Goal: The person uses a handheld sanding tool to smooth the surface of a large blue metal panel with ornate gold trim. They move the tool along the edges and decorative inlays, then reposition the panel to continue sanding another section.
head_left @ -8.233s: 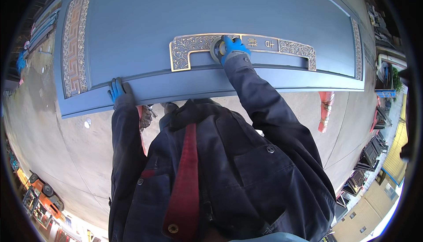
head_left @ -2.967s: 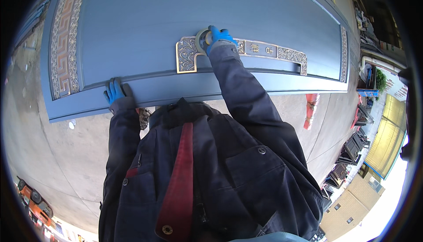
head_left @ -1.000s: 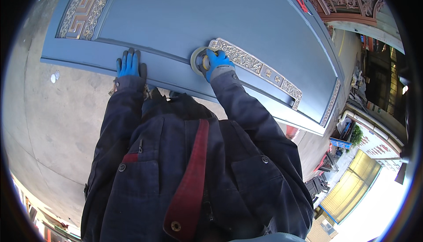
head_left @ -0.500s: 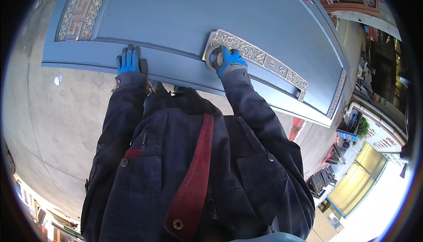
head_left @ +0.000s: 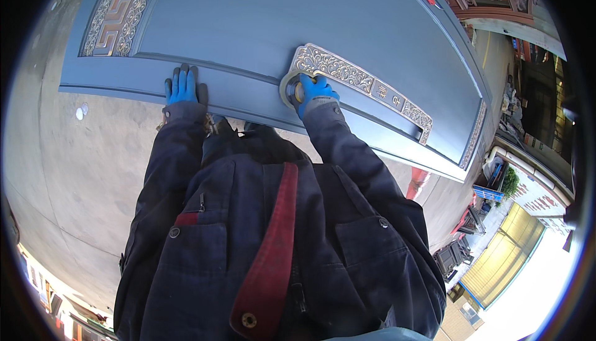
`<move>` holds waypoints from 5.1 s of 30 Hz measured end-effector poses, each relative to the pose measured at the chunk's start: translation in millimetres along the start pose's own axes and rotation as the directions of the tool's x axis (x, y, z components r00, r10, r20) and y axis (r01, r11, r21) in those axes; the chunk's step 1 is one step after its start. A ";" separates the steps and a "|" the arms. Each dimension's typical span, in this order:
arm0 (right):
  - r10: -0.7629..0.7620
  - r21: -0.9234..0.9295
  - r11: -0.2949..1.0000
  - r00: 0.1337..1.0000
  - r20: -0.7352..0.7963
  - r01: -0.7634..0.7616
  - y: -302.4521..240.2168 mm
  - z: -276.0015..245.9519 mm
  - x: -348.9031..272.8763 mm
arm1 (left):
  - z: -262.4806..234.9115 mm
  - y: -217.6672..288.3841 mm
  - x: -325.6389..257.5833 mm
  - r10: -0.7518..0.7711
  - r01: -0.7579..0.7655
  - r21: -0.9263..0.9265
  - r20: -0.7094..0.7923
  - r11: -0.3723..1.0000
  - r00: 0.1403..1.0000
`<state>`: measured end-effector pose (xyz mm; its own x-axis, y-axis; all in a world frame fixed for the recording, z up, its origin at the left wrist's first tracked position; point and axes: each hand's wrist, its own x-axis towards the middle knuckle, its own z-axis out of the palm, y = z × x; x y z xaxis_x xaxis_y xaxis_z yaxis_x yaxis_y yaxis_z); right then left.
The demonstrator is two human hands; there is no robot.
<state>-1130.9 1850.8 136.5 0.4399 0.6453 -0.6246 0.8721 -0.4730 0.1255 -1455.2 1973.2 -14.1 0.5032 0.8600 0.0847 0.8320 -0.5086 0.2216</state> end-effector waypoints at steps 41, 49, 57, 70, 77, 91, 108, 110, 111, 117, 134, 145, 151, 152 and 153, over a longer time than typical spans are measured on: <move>0.207 0.291 0.948 0.948 -0.243 -0.132 68.6 2.4 40.3 | -14.0 10.9 2.9 0.002 -0.004 0.033 0.045 0.999 0.999; 0.116 0.204 0.976 0.976 -0.185 -0.078 52.1 36.0 7.1 | -13.1 11.8 2.8 0.010 -0.011 0.016 0.019 1.000 1.000; 0.166 0.320 0.942 0.969 -0.184 -0.100 60.0 -3.1 29.1 | -7.4 13.3 1.9 0.049 -0.048 0.030 -0.009 0.998 0.999; 0.517 0.541 0.743 0.851 -0.089 -0.395 240.2 42.3 17.2 | 8.3 -3.6 4.7 0.059 -0.062 0.083 0.032 0.995 0.998; 0.686 0.604 0.574 0.728 0.015 -0.553 390.5 78.9 9.9 | 14.2 16.8 2.0 -0.040 0.037 0.049 0.057 0.998 0.998; 0.484 0.469 0.798 0.866 -0.123 -0.380 324.6 39.0 20.3 | 2.4 73.7 -5.9 -0.100 0.097 0.031 0.127 0.995 0.987; 0.378 0.425 0.857 0.917 -0.132 -0.292 339.3 61.4 23.1 | 25.5 69.3 -16.0 -0.046 0.050 0.070 -0.053 0.996 0.998; 0.315 0.347 0.901 0.943 -0.105 -0.262 339.6 58.6 20.9 | 25.5 70.7 -13.0 -0.047 0.050 0.040 -0.072 0.998 0.996; 0.281 0.321 0.914 0.958 -0.063 -0.247 339.7 57.0 20.2 | 25.9 73.7 -12.3 -0.051 0.054 0.026 -0.089 0.998 0.995; 0.199 0.293 0.942 0.974 -0.105 -0.161 350.9 38.6 17.7 | 30.7 137.3 -11.7 -0.141 0.130 -0.093 -0.131 0.987 0.981; 0.009 0.156 0.988 0.983 -0.183 0.020 360.0 23.0 27.1 | 42.1 284.7 -45.8 -0.225 0.229 0.039 -0.099 0.973 0.969; 0.245 0.396 0.904 0.954 -0.171 -0.162 420.7 54.9 22.5 | 49.3 281.7 -45.9 -0.222 0.221 -0.025 -0.178 0.975 0.959; 0.191 0.313 0.943 0.958 -0.216 -0.117 367.3 45.9 43.1 | 48.1 279.6 -45.8 -0.223 0.222 -0.030 -0.182 0.975 0.958; 0.174 0.290 0.950 0.968 -0.181 -0.117 361.1 41.4 44.7 | 47.4 279.1 -46.0 -0.223 0.220 -0.039 -0.181 0.975 0.958; 0.159 0.265 0.958 0.971 -0.179 -0.108 358.6 36.8 46.1 | 46.5 279.3 -46.3 -0.222 0.218 -0.042 -0.173 0.975 0.960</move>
<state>-805.8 1688.8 124.4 0.6041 0.6590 -0.4481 0.7313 -0.6819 -0.0169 -1235.3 1789.4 -1.4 0.2580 0.9453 0.1999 0.9112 -0.3068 0.2749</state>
